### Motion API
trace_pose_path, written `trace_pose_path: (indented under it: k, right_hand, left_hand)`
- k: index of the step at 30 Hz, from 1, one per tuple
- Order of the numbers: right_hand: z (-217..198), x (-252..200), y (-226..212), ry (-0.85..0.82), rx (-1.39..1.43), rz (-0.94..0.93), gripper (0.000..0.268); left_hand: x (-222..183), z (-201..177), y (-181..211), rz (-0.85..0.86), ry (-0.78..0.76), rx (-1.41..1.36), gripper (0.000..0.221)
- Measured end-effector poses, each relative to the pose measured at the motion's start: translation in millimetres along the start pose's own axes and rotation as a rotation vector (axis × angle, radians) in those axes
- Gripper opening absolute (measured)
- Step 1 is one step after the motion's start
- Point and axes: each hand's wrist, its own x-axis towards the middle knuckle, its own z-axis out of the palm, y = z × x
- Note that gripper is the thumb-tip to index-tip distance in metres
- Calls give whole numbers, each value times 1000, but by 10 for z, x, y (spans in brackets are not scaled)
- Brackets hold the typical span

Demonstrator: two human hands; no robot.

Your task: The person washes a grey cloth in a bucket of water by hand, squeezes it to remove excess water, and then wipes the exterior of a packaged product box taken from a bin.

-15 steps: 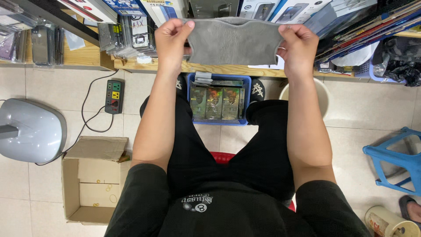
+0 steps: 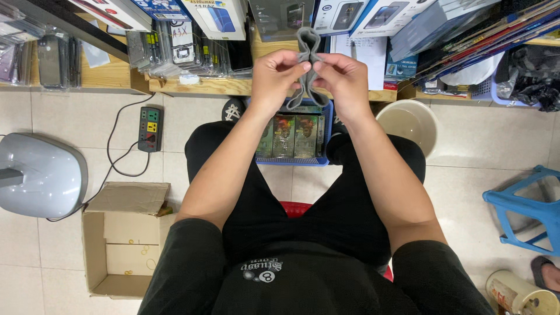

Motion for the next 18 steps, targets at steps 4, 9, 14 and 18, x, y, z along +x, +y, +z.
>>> trace_pose_path:
  k: [4,9,14,18]
  right_hand:
    - [32,-7,84,-61,2,-134,20]
    - [80,-53,142,-26,27,-173,18]
    - [142,-138,151,-52,84,-205,28]
    - [181,-242,158,-90,23,-259,29]
  left_hand:
    - [-30,30,10,49,-22,11,18]
    - [-56,32,16,291,6,223,18]
    - [-141,54,73,552,33,413,34]
    - [-111,-1,94,599,53,445,29]
